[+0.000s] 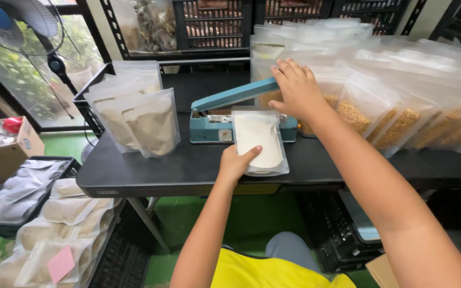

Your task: Sealing plastic bags using a heat sealer and packing them into a cardboard box

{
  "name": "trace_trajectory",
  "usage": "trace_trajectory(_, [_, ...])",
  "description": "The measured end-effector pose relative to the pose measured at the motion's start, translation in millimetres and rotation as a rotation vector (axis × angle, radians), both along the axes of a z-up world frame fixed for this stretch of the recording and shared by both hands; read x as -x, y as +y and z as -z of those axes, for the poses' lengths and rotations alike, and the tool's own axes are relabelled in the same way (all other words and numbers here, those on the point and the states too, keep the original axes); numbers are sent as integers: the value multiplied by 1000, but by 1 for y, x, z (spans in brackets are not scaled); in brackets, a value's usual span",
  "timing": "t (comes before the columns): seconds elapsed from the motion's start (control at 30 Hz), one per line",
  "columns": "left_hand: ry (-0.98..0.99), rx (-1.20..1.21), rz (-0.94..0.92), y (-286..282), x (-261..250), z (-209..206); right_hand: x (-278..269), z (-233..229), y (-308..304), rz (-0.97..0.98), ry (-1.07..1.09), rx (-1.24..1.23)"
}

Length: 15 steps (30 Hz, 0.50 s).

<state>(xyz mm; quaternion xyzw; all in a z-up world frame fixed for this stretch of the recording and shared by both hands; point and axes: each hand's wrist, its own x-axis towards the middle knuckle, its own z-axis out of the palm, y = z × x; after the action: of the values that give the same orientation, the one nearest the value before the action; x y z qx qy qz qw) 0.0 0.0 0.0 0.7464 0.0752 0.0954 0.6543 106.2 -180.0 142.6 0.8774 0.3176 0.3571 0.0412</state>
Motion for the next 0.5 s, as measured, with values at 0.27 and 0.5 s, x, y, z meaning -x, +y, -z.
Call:
trace_trajectory(0.27, [10,2,-1,10,5,-11,-17,54,-5,-130,-333,-120])
trace_trajectory(0.5, [4,-41,0,11,16,-16,-33,98,-15,-247,-292,-226])
